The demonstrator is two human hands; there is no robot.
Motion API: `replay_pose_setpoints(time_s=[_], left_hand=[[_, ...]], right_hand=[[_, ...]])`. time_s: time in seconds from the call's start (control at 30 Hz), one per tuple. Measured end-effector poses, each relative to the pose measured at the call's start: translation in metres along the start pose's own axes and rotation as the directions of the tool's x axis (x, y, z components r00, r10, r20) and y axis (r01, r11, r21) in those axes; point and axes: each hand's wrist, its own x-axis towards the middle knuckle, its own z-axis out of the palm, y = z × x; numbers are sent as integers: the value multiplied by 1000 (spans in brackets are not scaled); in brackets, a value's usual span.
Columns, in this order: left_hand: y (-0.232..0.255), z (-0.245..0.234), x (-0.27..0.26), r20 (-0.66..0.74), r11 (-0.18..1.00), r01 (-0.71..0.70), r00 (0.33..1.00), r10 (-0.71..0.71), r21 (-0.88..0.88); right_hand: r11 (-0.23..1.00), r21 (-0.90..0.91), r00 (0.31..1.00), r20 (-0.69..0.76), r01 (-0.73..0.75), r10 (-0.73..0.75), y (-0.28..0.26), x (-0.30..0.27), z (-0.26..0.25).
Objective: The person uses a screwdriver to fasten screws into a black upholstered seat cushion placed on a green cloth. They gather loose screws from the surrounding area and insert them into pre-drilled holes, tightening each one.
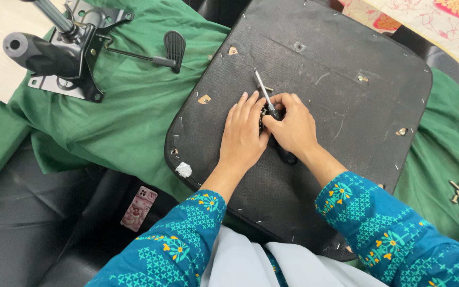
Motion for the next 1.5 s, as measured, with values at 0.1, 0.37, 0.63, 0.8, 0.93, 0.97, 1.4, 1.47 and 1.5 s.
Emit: replay_pose_setpoints(time_s=[0.1, 0.37, 0.63, 0.8, 0.93, 0.97, 1.4, 1.47, 1.5], left_hand=[[-3, 2, -2, 9, 998, 22, 1000, -21, -54], [-3, -1, -9, -90, 995, -2, 996, -7, -95], [0, -1, -7, -60, 972, 173, 981, -185, -160], [13, -7, 1, -142, 916, 215, 951, -275, -338], [33, -17, 3, -193, 882, 242, 920, -342, -405], [35, -23, 0, -167, 865, 285, 910, -380, -413], [-28, -89, -43, -264, 708, 264, 798, -542, -655], [-40, -102, -53, -281, 704, 283, 772, -570, -651], [-47, -109, -57, -283, 709, 318, 756, -590, -630]], right_hand=[[1000, 22, 1000, -4, 10, -10, 5, -2, 1], [991, 126, 997, -52, -45, 52, 20, -8, 1], [962, 209, 984, 24, -177, 176, 40, -28, -18], [979, 166, 993, 26, -116, 113, 51, -40, -21], [980, 170, 994, 25, -107, 104, 55, -40, -20], [979, 169, 994, 24, -112, 109, 55, -41, -20], [861, 405, 950, 187, -307, 250, 32, -49, -36], [756, 522, 918, 263, -395, 298, 17, -55, -38], [695, 570, 899, 306, -437, 314, 9, -60, -38]])
